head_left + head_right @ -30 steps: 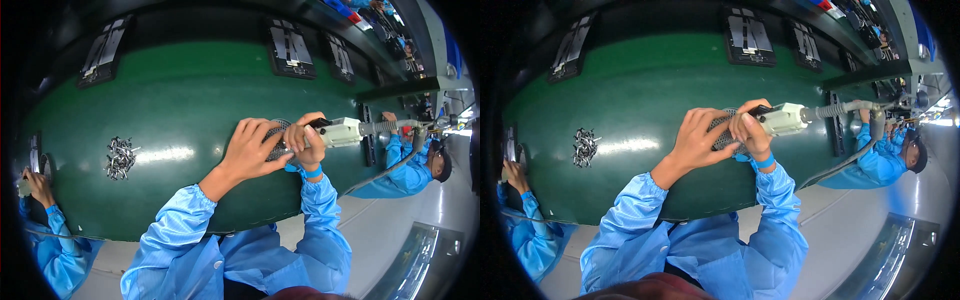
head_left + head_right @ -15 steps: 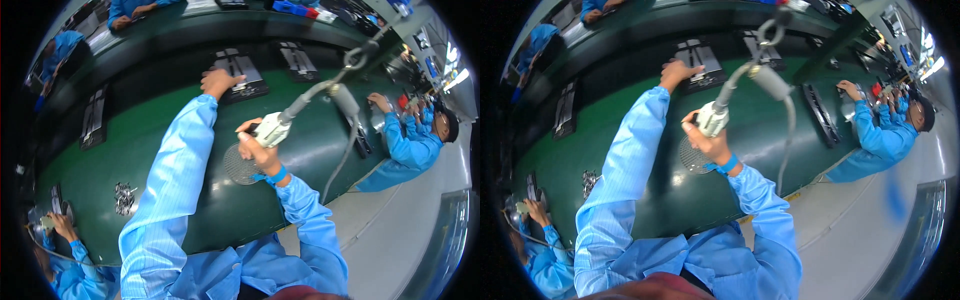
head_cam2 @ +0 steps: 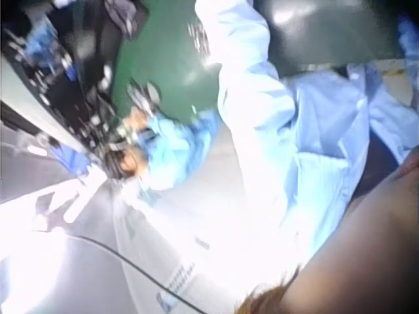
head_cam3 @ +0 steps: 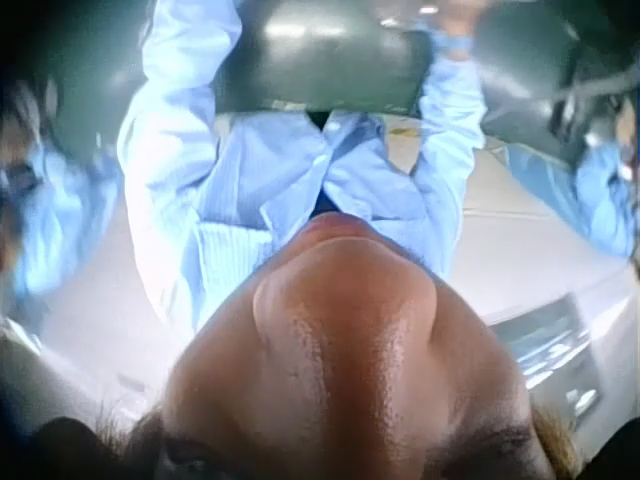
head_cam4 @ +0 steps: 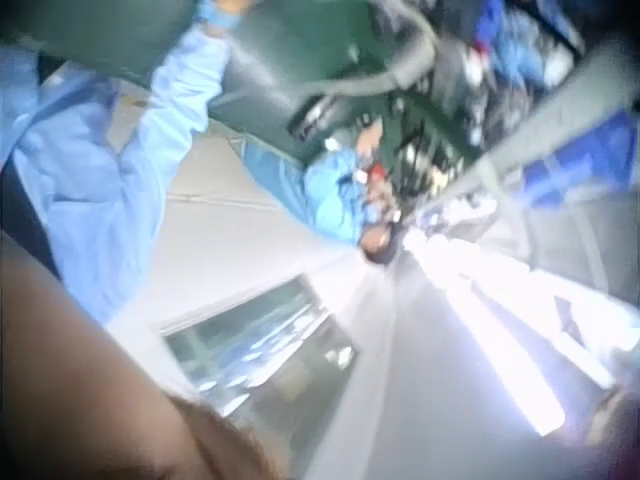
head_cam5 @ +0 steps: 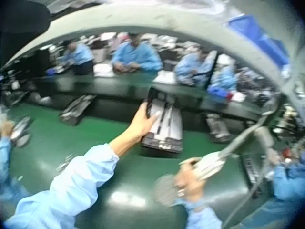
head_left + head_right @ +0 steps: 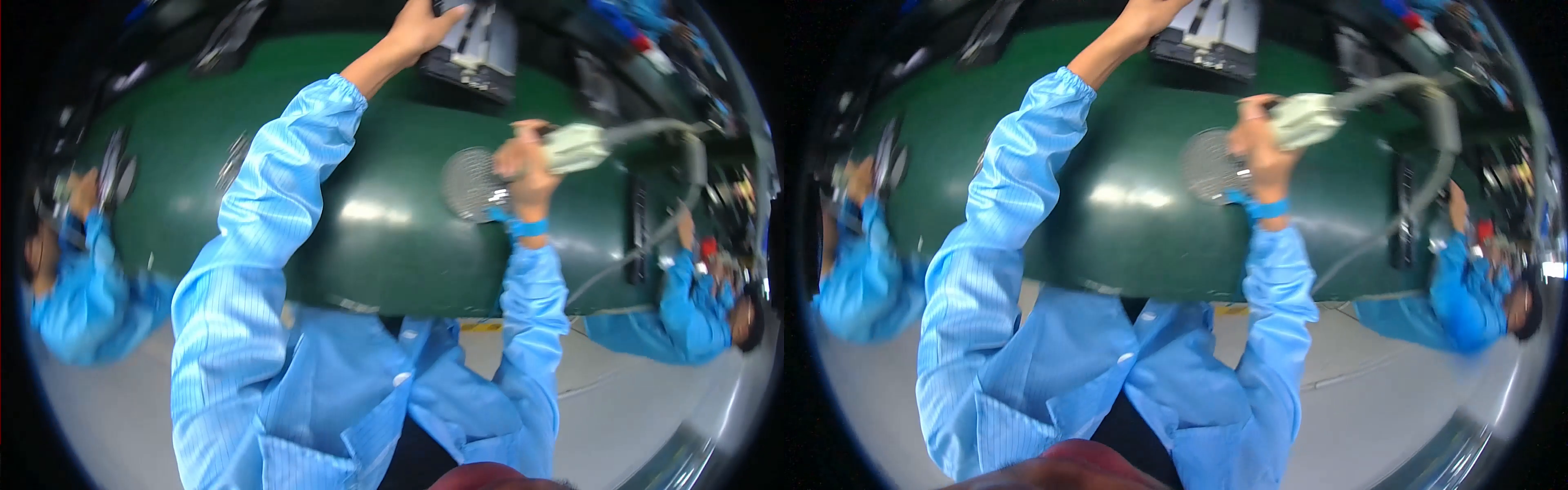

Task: Use an electric screwdriver to secure components inside a tablet device during a remanufacturing process.

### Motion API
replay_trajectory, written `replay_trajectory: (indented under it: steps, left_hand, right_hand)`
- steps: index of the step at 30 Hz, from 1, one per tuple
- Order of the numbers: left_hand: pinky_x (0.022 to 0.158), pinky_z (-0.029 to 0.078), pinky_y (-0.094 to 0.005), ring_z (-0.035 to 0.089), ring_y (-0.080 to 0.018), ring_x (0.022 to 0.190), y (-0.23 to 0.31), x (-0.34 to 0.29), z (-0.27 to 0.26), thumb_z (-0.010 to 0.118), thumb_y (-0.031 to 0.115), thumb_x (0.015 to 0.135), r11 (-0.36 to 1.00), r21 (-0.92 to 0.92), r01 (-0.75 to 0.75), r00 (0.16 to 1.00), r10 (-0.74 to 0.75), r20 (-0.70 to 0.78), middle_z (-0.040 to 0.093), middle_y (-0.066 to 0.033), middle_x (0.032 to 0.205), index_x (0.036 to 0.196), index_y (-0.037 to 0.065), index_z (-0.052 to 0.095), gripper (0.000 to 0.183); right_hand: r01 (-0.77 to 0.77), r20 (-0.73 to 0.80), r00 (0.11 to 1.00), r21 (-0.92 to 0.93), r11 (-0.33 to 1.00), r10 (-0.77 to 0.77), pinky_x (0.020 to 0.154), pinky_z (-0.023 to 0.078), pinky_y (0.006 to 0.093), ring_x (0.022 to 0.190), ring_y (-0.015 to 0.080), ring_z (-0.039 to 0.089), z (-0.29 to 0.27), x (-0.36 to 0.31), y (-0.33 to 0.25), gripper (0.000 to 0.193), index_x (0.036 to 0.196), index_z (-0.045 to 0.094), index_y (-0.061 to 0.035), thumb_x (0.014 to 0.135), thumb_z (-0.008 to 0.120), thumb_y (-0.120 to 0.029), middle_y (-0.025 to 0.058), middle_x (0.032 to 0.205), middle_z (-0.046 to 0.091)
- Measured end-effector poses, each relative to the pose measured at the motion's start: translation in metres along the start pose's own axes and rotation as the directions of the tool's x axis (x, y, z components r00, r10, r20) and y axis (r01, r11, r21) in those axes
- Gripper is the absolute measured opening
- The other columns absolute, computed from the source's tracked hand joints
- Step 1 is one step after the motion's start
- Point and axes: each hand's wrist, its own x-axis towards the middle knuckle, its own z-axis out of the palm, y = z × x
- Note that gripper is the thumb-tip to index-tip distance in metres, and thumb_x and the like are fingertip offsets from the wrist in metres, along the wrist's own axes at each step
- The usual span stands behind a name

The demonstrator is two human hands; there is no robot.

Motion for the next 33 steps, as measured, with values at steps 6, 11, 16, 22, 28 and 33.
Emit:
replay_trajectory:
  steps: [6,11,16,22,28,33]
  left_hand:
    - [0.097,0.047,-0.0302,0.058,-0.0178,0.116,0.088,-0.228,-0.102,0.07,0.021,0.092,0.961,0.022,0.277,0.938,-0.266,-0.221,0.059,-0.0195,0.133,0.144,-0.008,0.04,0.066]
    - [0.112,0.032,-0.0315,0.042,-0.0189,0.134,0.115,-0.334,-0.102,0.064,0.014,0.096,0.854,0.01,0.52,0.836,-0.507,-0.208,0.046,-0.018,0.148,0.153,-0.004,0.023,0.072]
    - [0.089,0.043,-0.0436,0.049,-0.0291,0.109,0.106,-0.338,-0.128,0.064,0.03,0.094,0.635,0.677,0.373,0.923,-0.178,-0.341,0.055,-0.0151,0.117,0.121,0.005,0.068,0.037]
    - [0.063,0.052,-0.0347,0.064,-0.0209,0.068,0.103,-0.334,-0.261,0.078,0.025,0.082,0.458,0.662,0.593,0.783,-0.139,-0.606,0.067,-0.0116,0.083,0.091,0.002,0.071,0.026]
    - [0.064,0.051,-0.0326,0.063,-0.0199,0.071,0.085,-0.32,-0.265,0.079,0.022,0.081,0.481,0.754,0.447,0.894,-0.237,-0.379,0.062,-0.0082,0.086,0.094,0.004,0.072,0.023]
    - [0.065,0.047,-0.0311,0.062,-0.0199,0.076,0.073,-0.317,-0.283,0.073,0.013,0.086,0.56,0.814,0.155,0.985,-0.023,-0.171,0.064,-0.0078,0.09,0.094,0.002,0.071,0.014]
  right_hand:
    - [-0.08,-0.035,0.996,-0.046,0.996,0.078,0.051,0.035,0.0287,0.049,0.0112,0.036,-0.003,0.008,-0.004,0.025,0.107,0.058,0.0022,0.099,0.05,-0.02,-0.0016,0.057,0.035]
    - [-0.061,0.073,0.996,0.019,0.998,0.06,0.048,0.037,0.0288,0.045,0.0109,0.035,0.006,0.01,-0.002,0.021,0.105,0.056,0.0035,0.099,0.048,-0.015,0.0001,0.054,0.035]
    - [-0.097,0.131,0.987,0.017,0.995,0.094,0.052,0.035,0.0282,0.048,0.0099,0.035,0.006,0.0,-0.007,0.025,0.11,0.054,0.0019,0.101,0.046,-0.02,-0.0013,0.056,0.034]
    - [-0.097,0.136,0.987,0.055,0.994,0.089,0.052,0.038,0.0293,0.048,0.0106,0.037,0.016,0.002,-0.005,0.024,0.111,0.053,0.0035,0.099,0.047,-0.016,0.0003,0.055,0.034]
    - [-0.121,0.143,0.983,0.041,0.992,0.114,0.053,0.036,0.0281,0.049,0.0103,0.036,0.007,0.003,-0.005,0.025,0.111,0.054,0.0012,0.101,0.046,-0.021,-0.0012,0.056,0.034]
    - [-0.086,0.149,0.986,0.049,0.995,0.078,0.05,0.038,0.0288,0.047,0.0104,0.037,0.011,0.004,-0.007,0.023,0.11,0.055,0.0028,0.098,0.048,-0.016,0.0001,0.055,0.036]
